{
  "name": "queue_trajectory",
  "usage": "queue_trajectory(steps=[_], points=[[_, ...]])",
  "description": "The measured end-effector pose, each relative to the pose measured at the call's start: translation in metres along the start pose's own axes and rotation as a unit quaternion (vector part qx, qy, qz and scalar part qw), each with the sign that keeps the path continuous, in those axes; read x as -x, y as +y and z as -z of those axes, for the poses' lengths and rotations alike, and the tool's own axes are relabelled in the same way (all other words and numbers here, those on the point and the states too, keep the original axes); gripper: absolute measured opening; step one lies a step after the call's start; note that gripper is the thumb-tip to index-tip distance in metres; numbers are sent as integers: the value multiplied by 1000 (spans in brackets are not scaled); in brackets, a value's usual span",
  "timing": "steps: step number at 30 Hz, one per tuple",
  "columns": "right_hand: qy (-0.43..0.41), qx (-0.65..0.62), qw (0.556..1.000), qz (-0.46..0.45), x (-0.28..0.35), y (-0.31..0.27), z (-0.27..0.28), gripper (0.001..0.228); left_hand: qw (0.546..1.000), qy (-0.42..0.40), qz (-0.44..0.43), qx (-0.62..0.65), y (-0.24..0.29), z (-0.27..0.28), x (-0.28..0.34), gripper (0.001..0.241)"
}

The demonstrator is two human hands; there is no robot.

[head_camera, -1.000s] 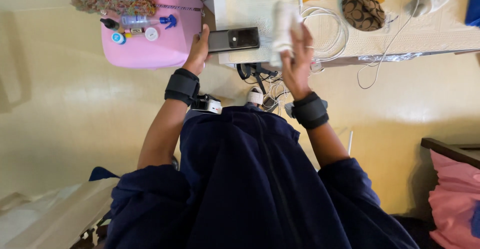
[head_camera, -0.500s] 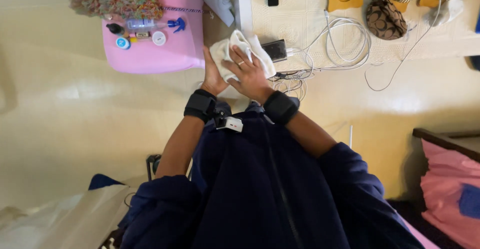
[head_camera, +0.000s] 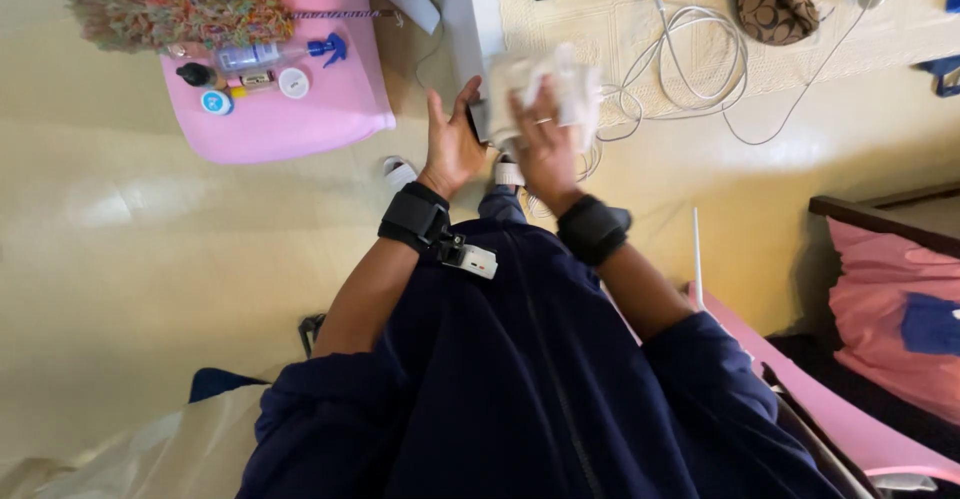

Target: The person cleans various small items on a glass table using a white cloth. They wipe a gold watch, a smartphone, a yellow sponge, a small pouch, and a black remote control, handling each object individually before placing it back on the table.

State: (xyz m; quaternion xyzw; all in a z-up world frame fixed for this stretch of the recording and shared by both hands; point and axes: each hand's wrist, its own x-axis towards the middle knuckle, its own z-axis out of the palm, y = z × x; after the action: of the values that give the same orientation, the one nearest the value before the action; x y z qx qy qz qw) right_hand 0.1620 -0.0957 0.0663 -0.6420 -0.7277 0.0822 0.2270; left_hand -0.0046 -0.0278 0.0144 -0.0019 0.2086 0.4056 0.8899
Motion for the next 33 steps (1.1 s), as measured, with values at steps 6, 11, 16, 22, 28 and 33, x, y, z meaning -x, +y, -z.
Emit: queue_trajectory(steps=[6,11,16,22,28,33], points=[[-70,-50,994,63,-12,-40,23,74,999,2,22,-23,9,13,9,97],[-64,-1,997,33,4,37,47,69,997,-21,74,-9,12,10,8,102],[33,56,998,-18,19,63,21,63,995,-19,47,-81,11,0,10,99],[-9,-136,983,120,17,25,32,57,989,11,46,-141,13,-6,3,96],[-50,-223,958,172,22,82,61,50,854,138,-24,-501,21,12,5,79],[77,-267,961,12,20,127,79,30,576,54,-98,-809,22,-22,23,84]])
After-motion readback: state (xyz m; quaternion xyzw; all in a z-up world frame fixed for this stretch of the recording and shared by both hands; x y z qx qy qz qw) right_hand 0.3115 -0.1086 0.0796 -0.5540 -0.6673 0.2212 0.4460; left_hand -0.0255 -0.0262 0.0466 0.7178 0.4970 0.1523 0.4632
